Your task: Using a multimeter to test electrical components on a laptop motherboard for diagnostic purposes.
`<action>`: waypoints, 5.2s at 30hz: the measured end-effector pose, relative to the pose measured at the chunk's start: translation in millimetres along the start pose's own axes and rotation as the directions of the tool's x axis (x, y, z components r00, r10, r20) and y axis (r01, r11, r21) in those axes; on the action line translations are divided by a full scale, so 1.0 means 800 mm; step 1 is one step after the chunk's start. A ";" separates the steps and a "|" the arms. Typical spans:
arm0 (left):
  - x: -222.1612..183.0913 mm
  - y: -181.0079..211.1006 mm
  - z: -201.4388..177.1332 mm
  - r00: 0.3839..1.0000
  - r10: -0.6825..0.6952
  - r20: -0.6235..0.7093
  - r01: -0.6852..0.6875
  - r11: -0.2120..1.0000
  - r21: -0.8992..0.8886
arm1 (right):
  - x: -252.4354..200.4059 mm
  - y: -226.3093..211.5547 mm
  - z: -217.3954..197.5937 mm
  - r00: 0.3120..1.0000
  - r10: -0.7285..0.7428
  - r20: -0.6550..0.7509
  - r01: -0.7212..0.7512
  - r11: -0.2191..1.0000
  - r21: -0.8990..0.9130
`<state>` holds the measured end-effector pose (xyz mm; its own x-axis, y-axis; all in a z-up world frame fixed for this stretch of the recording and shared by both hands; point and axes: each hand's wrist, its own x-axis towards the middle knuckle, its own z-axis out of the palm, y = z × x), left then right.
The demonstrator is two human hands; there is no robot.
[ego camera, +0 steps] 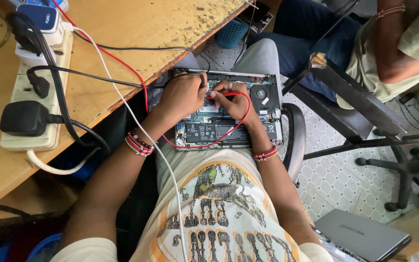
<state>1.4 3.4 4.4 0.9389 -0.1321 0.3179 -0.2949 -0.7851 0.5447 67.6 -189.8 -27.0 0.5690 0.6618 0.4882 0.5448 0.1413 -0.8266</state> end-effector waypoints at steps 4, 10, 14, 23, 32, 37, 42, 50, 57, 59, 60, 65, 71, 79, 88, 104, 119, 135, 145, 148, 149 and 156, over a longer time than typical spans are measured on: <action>0.000 0.001 -0.001 1.000 0.011 0.006 -0.011 1.000 0.019 | -0.001 0.002 -0.001 1.000 -0.005 0.003 0.005 1.000 0.010; -0.003 0.006 -0.004 1.000 -0.001 0.012 0.001 1.000 0.011 | 0.000 0.001 -0.001 1.000 -0.002 -0.003 0.002 1.000 0.013; -0.003 0.003 -0.001 1.000 0.018 0.012 -0.018 0.999 0.039 | -0.001 0.001 0.001 1.000 0.005 -0.009 -0.005 1.000 0.013; -0.009 0.018 -0.006 0.999 0.003 0.037 -0.006 0.997 0.080 | 0.003 -0.011 0.007 1.000 -0.004 -0.008 0.003 0.996 -0.087; -0.009 0.016 -0.003 0.999 0.012 0.049 -0.016 0.996 0.087 | 0.000 -0.023 0.012 1.000 0.010 0.027 -0.003 0.969 -0.248; -0.007 0.013 -0.003 0.999 0.020 0.044 -0.024 0.997 0.080 | 0.001 -0.020 0.012 0.999 0.011 0.032 -0.002 0.968 -0.251; -0.008 0.017 -0.009 0.998 0.012 0.064 -0.016 0.999 0.047 | 0.002 -0.018 0.010 1.000 0.001 0.031 0.007 0.968 -0.249; -0.009 0.010 -0.007 0.998 0.030 0.056 -0.032 0.999 0.037 | 0.000 0.001 0.001 1.000 0.001 0.006 0.000 0.986 -0.166; -0.007 0.009 -0.006 0.998 0.040 -0.053 -0.036 0.996 0.077 | -0.003 0.026 0.006 0.995 0.047 -0.087 -0.047 0.999 0.003; -0.004 0.000 -0.004 0.995 0.052 -0.080 -0.046 0.996 0.075 | -0.003 0.036 0.004 0.984 0.065 -0.163 -0.055 0.996 0.067; -0.003 -0.004 -0.003 0.992 0.066 -0.108 -0.058 0.995 0.075 | -0.004 0.042 0.004 0.968 0.085 -0.237 -0.056 0.990 0.129; -0.002 -0.009 -0.002 0.987 0.051 -0.151 -0.046 0.998 0.039 | -0.002 0.048 -0.016 0.890 0.069 -0.450 -0.015 0.993 0.121; -0.003 -0.007 -0.006 0.986 0.065 -0.152 -0.062 0.998 0.021 | 0.002 0.035 -0.012 0.877 0.080 -0.473 -0.025 0.992 0.121; 0.002 -0.006 -0.005 0.985 0.058 -0.162 -0.057 0.998 0.010 | 0.004 0.021 0.002 0.931 0.022 -0.365 -0.023 1.000 0.002; -0.002 -0.005 -0.003 0.992 0.039 -0.118 -0.033 0.998 0.054 | 0.002 0.015 0.005 0.977 -0.027 -0.211 0.005 0.995 -0.104; -0.001 0.000 -0.018 0.990 0.033 -0.135 -0.022 0.997 0.080 | 0.004 0.001 0.006 0.992 -0.097 -0.085 0.083 0.983 -0.163; -0.009 -0.003 0.003 0.983 0.013 -0.181 0.026 0.977 0.210 | 0.004 0.001 0.004 0.987 -0.098 -0.130 0.064 0.967 -0.245; -0.008 -0.007 0.015 0.985 0.161 -0.059 -0.147 0.971 0.186 | 0.003 0.002 0.008 0.988 -0.068 -0.139 0.030 0.966 -0.255; -0.010 -0.001 0.000 0.992 0.124 -0.033 -0.120 0.986 0.113 | 0.001 0.003 0.007 0.990 -0.069 -0.124 0.039 0.973 -0.229; -0.011 0.003 -0.004 0.992 0.127 -0.029 -0.123 0.985 0.118 | 0.001 0.004 0.007 0.989 -0.076 -0.130 0.047 0.976 -0.212; -0.013 0.003 -0.005 0.992 0.120 -0.021 -0.117 0.986 0.116 | 0.001 0.005 0.006 0.988 -0.073 -0.133 0.045 0.978 -0.204; -0.011 -0.008 0.003 0.986 0.163 -0.032 -0.157 0.978 0.139 | 0.001 0.007 0.006 0.988 -0.070 -0.138 0.041 0.977 -0.208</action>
<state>-4.8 7.9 -3.7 0.8721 -0.2390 0.4269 -0.4112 -0.8309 0.3749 68.8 -184.9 -32.7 0.6088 0.5422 0.5792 0.6839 0.0114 -0.7295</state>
